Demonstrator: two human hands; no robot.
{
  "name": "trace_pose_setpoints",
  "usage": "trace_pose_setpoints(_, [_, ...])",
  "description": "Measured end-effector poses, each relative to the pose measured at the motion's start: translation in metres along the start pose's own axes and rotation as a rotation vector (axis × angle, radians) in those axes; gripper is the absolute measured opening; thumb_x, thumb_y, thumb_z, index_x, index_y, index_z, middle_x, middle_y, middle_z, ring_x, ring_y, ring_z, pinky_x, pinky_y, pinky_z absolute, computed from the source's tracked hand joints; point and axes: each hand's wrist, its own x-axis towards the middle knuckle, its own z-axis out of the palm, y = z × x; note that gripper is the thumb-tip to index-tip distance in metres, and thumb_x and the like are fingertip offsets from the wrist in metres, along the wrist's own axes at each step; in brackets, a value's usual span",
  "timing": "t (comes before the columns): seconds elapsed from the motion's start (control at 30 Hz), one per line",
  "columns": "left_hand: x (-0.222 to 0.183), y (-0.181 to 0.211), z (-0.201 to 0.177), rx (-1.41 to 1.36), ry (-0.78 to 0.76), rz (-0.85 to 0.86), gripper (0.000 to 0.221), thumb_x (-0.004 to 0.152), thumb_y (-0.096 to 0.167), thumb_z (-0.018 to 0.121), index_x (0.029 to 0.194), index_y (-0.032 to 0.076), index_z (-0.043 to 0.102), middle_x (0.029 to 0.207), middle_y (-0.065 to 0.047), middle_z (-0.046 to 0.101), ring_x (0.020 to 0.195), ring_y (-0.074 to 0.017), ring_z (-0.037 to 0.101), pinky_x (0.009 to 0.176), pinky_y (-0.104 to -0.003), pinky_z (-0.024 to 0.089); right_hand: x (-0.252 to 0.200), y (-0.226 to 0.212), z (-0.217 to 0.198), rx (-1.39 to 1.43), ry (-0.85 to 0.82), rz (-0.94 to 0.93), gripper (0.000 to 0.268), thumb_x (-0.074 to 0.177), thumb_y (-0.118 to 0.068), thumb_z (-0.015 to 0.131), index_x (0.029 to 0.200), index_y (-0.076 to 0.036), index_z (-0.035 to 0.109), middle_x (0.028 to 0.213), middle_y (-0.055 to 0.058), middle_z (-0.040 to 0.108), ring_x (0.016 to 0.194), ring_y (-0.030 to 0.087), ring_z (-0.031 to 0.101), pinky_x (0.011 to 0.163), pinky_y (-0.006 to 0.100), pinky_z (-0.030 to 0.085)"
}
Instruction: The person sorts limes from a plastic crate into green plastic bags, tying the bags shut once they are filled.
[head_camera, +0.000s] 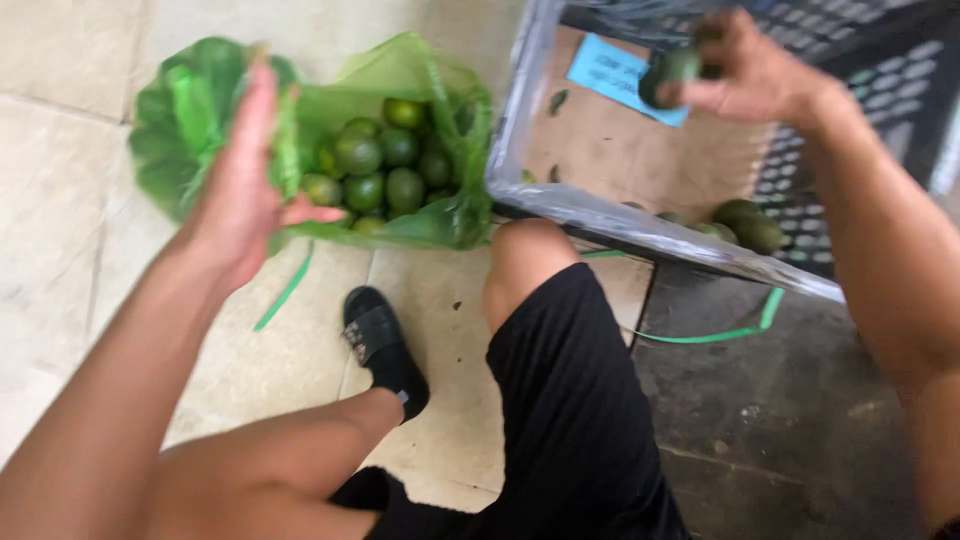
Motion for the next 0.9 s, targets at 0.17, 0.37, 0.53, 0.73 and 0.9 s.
trace_pose_setpoints(0.17, [-0.008,0.021,0.009,0.033,-0.1,-0.107,0.11,0.083,0.094,0.022,0.168,0.03,-0.006,0.175,-0.007,-0.007,0.101,-0.0811,0.046,0.088,-0.05,0.059,0.011,-0.208,-0.034,0.355,0.076,-0.397,0.052,0.098,-0.043,0.056,0.133,-0.006,0.067,0.151,0.025,0.051,0.135,0.037,0.055,0.11,0.05,0.045])
trace_pose_setpoints(0.37, [0.009,0.016,0.001,-0.064,-0.051,-0.111,0.118,0.07,0.098,0.018,0.16,0.031,-0.017,0.169,-0.008,-0.017,0.135,-0.0638,0.036,0.084,-0.048,0.068,0.098,-0.358,0.108,0.211,-0.411,-0.144,0.105,0.078,-0.085,0.04,0.127,0.003,0.069,0.147,0.036,0.05,0.145,0.045,0.04,0.113,0.054,0.046])
trace_pose_setpoints(0.53, [0.012,0.017,0.006,0.064,-0.111,0.148,0.118,0.076,0.1,0.019,0.159,0.031,-0.027,0.172,-0.015,-0.016,0.139,-0.057,0.001,0.077,-0.052,0.067,0.131,-0.345,0.154,0.442,-0.149,-0.196,0.089,0.074,-0.054,0.074,0.146,-0.009,0.05,0.147,0.027,0.047,0.138,0.042,0.044,0.114,0.049,0.042])
trace_pose_setpoints(0.73, [0.003,0.009,-0.008,0.128,-0.129,0.004,0.127,0.075,0.099,0.011,0.166,0.012,-0.003,0.172,-0.019,0.0,0.06,-0.0221,0.04,0.085,-0.052,0.062,0.028,-0.133,0.013,0.474,0.478,-0.399,0.032,0.103,-0.021,0.071,0.129,-0.003,0.066,0.123,0.016,0.076,0.113,0.026,0.075,0.096,0.04,0.062])
trace_pose_setpoints(0.9, [0.001,0.005,-0.005,0.138,-0.136,0.04,0.128,0.08,0.097,0.012,0.166,0.003,-0.001,0.171,-0.025,0.011,0.059,-0.0159,0.046,0.085,-0.058,0.06,-0.011,0.077,0.083,-0.367,-0.344,0.246,0.04,0.092,-0.028,0.065,0.123,-0.004,0.072,0.115,0.021,0.075,0.103,0.035,0.072,0.091,0.047,0.058])
